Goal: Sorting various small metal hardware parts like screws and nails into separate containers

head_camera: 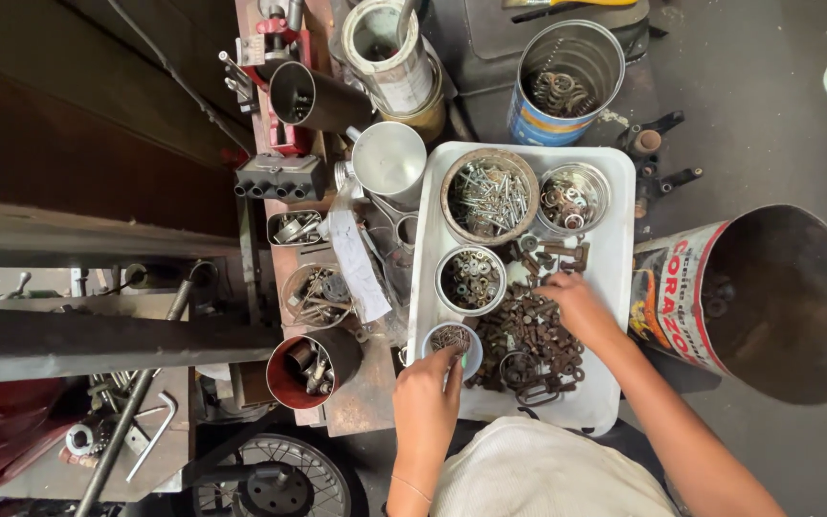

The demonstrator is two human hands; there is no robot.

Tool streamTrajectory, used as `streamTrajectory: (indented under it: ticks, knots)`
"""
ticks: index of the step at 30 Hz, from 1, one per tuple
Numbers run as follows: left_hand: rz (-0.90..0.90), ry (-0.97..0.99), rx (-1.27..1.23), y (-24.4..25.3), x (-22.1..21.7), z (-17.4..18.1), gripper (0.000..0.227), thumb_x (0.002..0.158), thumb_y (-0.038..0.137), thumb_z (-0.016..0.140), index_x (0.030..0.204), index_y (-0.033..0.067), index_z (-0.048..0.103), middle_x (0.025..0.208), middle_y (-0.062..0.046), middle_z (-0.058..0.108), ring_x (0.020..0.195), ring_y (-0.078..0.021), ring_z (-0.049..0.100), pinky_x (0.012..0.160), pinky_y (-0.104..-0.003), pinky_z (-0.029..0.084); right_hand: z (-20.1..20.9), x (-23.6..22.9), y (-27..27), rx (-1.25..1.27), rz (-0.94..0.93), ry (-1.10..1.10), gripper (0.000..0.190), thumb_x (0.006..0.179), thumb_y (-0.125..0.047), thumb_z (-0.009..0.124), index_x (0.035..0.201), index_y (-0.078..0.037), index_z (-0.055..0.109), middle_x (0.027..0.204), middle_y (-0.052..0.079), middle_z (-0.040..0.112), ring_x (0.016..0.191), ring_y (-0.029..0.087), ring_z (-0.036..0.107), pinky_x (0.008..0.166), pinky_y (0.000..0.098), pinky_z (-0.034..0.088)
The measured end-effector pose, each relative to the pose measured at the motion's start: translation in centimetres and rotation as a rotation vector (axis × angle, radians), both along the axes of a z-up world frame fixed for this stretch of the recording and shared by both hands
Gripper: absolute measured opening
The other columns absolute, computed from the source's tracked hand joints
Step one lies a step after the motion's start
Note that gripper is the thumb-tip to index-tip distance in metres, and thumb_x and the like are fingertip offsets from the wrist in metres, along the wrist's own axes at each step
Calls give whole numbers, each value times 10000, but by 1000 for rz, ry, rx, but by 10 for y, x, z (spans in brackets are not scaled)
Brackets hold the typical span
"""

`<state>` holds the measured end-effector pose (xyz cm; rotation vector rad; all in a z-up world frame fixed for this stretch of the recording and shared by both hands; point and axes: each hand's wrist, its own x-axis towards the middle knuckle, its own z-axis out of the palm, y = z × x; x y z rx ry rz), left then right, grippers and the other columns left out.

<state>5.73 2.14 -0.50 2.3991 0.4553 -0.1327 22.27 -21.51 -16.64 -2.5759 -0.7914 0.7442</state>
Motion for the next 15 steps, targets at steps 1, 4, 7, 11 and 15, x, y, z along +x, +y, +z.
streamTrajectory:
  ticks: [1,4,7,11,15]
  knots:
    - [1,3,1,0,-1,0,202,935,199,578,1101,169,689,807,-48,707,696,-278,647,613,-404,492,1,1,-2,1,1,3,702,720,244,519,1249,-192,670,1258,99,625,1123,296,569,991,420,493]
    - [5,-42,15,1,-4,0,188,932,202,585,1082,167,693,817,-47,713,710,-279,651,624,-402,489,-8,7,-7,-37,47,12,639,784,198,539,1271,-200,653,1156,78,660,1025,259,562,902,395,481]
    - [16,-30,10,1,-4,-2,185,926,213,596,1077,163,691,856,-43,725,731,-271,665,641,-395,498,-22,16,-10,-9,-19,104,319,897,12,569,1159,-125,688,1014,127,698,986,331,618,874,439,499]
    - [-3,-46,21,-2,-6,-3,198,928,189,596,1095,138,688,873,-38,733,734,-259,672,633,-392,515,-19,23,-8,-143,-30,281,271,899,-24,597,1142,-109,683,1046,110,740,987,259,701,885,399,528]
    - [-11,-36,14,-4,-5,-2,205,922,172,604,1104,135,691,885,-34,734,733,-265,666,649,-398,521,-25,29,-4,-214,-23,328,208,899,-166,684,1093,-92,699,1037,109,753,991,274,702,825,413,538]
